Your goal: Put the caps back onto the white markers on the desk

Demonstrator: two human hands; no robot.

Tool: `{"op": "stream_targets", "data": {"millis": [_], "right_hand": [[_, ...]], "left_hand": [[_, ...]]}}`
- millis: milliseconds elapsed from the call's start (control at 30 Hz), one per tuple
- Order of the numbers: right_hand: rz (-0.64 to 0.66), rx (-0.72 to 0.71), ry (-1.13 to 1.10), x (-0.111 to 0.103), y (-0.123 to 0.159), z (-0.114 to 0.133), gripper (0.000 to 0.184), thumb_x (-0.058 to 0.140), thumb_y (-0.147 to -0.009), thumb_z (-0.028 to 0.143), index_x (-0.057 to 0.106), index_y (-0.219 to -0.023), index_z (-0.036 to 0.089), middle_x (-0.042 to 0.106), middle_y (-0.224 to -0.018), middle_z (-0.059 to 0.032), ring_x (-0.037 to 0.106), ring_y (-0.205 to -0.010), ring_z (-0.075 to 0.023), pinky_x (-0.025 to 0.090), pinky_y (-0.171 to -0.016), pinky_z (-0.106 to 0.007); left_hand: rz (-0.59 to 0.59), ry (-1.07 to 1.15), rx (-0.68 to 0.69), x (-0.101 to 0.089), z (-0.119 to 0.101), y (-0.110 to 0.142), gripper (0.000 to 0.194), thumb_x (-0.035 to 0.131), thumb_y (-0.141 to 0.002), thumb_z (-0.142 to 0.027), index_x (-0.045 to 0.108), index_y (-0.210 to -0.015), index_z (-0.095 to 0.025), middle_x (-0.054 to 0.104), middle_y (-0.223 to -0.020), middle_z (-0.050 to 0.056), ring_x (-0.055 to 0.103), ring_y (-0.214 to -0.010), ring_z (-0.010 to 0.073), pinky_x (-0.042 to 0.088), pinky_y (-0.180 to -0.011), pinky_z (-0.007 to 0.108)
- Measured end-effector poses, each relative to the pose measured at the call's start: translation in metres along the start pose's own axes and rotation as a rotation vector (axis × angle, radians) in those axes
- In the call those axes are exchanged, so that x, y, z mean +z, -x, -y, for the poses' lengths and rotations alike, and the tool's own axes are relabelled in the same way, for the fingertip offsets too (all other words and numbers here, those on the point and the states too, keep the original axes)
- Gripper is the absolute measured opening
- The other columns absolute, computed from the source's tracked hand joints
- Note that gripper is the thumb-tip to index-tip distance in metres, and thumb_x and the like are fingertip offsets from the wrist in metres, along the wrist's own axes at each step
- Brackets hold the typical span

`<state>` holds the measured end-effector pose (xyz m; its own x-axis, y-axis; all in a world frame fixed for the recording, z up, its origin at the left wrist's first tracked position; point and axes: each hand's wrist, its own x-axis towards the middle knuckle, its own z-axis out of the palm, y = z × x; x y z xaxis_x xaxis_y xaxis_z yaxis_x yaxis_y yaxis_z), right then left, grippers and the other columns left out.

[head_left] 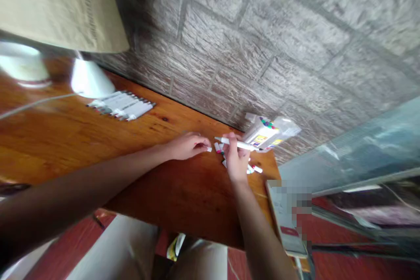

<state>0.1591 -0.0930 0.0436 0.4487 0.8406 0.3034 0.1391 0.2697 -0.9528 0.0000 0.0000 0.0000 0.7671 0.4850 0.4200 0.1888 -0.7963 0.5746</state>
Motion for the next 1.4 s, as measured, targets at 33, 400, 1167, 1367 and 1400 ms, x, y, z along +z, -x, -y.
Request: {"op": "stream_targets", "data": {"millis": [33,400,1167,1367,1400], "right_hand": [[-0.008,0.002,-0.004,0.001,0.0,0.001,0.036,0.064,-0.083,0.05,0.07,-0.084,0.014,0.056,-0.06,0.0038,0.05,-0.055,-0.0089,0.039,-0.054,-0.022],[-0.019,0.003,0.068,-0.001,-0.001,0.004,0.036,0.062,-0.086,0.049,0.071,-0.086,0.014,0.053,-0.058,0.0042,0.047,-0.052,-0.0084,0.037,-0.052,-0.022],[-0.028,-0.007,0.022,-0.004,-0.004,0.002,0.036,0.064,-0.085,0.05,0.071,-0.085,0.015,0.054,-0.057,0.0045,0.049,-0.052,-0.0089,0.038,-0.051,-0.021],[-0.027,0.001,0.008,-0.005,-0.004,0.0,0.035,0.065,-0.085,0.049,0.071,-0.085,0.015,0.055,-0.058,0.0041,0.049,-0.052,-0.0083,0.035,-0.049,-0.02],[-0.032,0.01,0.003,-0.005,-0.004,0.0,0.036,0.065,-0.085,0.05,0.071,-0.085,0.015,0.055,-0.057,0.0042,0.048,-0.051,-0.0081,0.034,-0.048,-0.02]], "left_hand": [[-0.001,0.005,0.0,0.001,0.0,0.0,0.021,0.055,-0.097,-0.031,0.071,-0.105,-0.02,0.075,-0.104,0.002,0.068,-0.095,0.0156,0.045,-0.089,0.024],[-0.017,-0.004,-0.011,-0.001,-0.003,0.0,0.022,0.053,-0.097,-0.031,0.067,-0.11,-0.02,0.074,-0.107,0.002,0.067,-0.095,0.0158,0.046,-0.086,0.024],[-0.194,0.664,-0.283,0.005,0.009,-0.009,0.036,0.072,-0.078,-0.042,0.064,-0.099,-0.015,0.07,-0.096,0.006,0.066,-0.084,0.0174,0.055,-0.076,0.032],[-0.2,0.649,-0.273,0.007,0.017,-0.01,0.038,0.075,-0.074,-0.042,0.066,-0.1,-0.015,0.073,-0.101,0.006,0.068,-0.097,0.0196,0.05,-0.099,0.039],[-0.194,0.641,-0.268,0.007,0.017,-0.01,0.038,0.075,-0.075,-0.042,0.067,-0.1,-0.015,0.073,-0.101,0.006,0.068,-0.097,0.0198,0.05,-0.098,0.039]]}}
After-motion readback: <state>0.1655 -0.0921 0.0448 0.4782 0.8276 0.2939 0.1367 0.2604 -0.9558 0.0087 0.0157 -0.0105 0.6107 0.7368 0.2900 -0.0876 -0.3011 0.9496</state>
